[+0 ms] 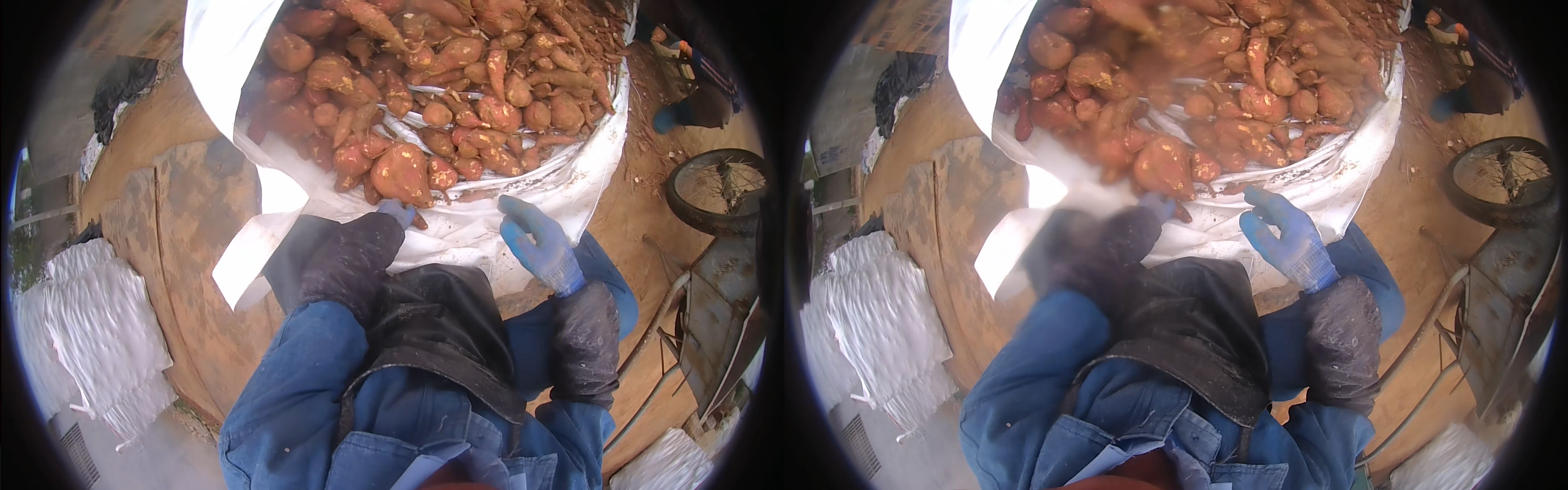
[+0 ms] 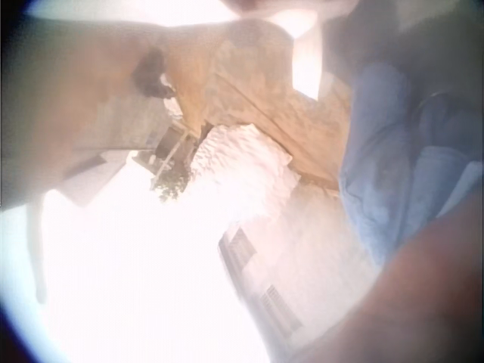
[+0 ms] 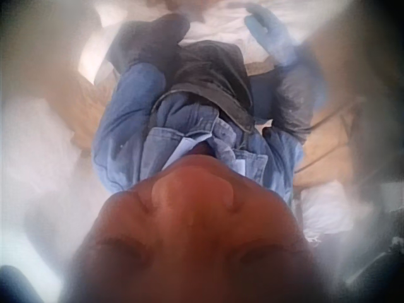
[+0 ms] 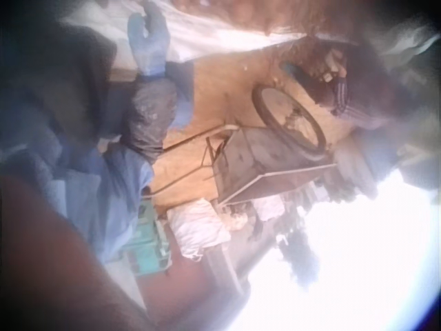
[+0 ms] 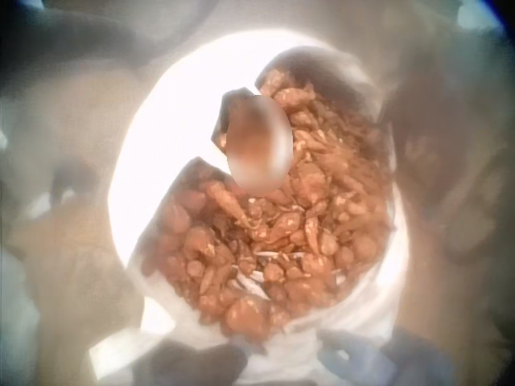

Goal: The person picks sweet potatoes from a large white sack and places them into a metal wheelbarrow. The person handles the potatoes one at a time, inspecting them before transferring them.

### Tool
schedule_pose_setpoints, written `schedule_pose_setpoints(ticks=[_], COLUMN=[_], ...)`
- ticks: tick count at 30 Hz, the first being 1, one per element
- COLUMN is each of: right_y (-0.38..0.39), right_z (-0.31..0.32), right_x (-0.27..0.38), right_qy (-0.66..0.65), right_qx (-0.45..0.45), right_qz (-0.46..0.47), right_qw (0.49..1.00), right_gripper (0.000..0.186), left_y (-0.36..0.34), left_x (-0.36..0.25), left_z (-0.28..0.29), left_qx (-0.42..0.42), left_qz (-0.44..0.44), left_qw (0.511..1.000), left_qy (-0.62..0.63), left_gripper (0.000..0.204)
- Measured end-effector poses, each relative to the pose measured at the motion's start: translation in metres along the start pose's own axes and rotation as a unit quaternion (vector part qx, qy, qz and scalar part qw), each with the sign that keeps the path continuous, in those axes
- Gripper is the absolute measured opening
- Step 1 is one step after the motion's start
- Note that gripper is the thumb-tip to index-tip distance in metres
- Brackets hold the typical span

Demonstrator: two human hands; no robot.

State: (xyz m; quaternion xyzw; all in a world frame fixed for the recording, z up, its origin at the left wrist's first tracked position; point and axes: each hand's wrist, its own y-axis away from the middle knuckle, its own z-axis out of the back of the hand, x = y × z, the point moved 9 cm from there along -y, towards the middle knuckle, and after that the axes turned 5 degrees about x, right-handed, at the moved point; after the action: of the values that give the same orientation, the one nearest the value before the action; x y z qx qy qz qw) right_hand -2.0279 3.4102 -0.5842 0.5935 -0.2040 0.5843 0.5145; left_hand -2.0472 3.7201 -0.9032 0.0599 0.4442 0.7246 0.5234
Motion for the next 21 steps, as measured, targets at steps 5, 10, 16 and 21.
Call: schedule_pose_setpoints(ticks=[5, 10, 16, 21], right_y=[0.008, 0.008, 0.007, 0.002], right_z=[0.004, 0.008, 0.010, 0.005], right_x=[-0.002, -0.005, -0.008, -0.005], right_qy=[-0.024, -0.005, 0.012, 0.022], right_qx=[-0.012, -0.010, -0.007, 0.007], right_qz=[0.006, -0.002, -0.022, -0.014], right_qw=[1.000, 1.000, 1.000, 1.000], right_gripper=[0.046, 0.047, 0.046, 0.046], left_y=[-0.032, -0.076, -0.090, -0.084], left_x=[0.040, 0.051, 0.056, 0.034], left_z=[0.035, 0.050, 0.049, 0.044], left_qx=[-0.189, -0.167, -0.196, -0.211], left_qz=[0.008, 0.035, 0.102, -0.011], left_qw=[0.977, 0.934, 0.925, 0.956], left_qy=[0.102, 0.315, 0.311, 0.204], left_gripper=[0.060, 0.081, 0.104, 0.095])
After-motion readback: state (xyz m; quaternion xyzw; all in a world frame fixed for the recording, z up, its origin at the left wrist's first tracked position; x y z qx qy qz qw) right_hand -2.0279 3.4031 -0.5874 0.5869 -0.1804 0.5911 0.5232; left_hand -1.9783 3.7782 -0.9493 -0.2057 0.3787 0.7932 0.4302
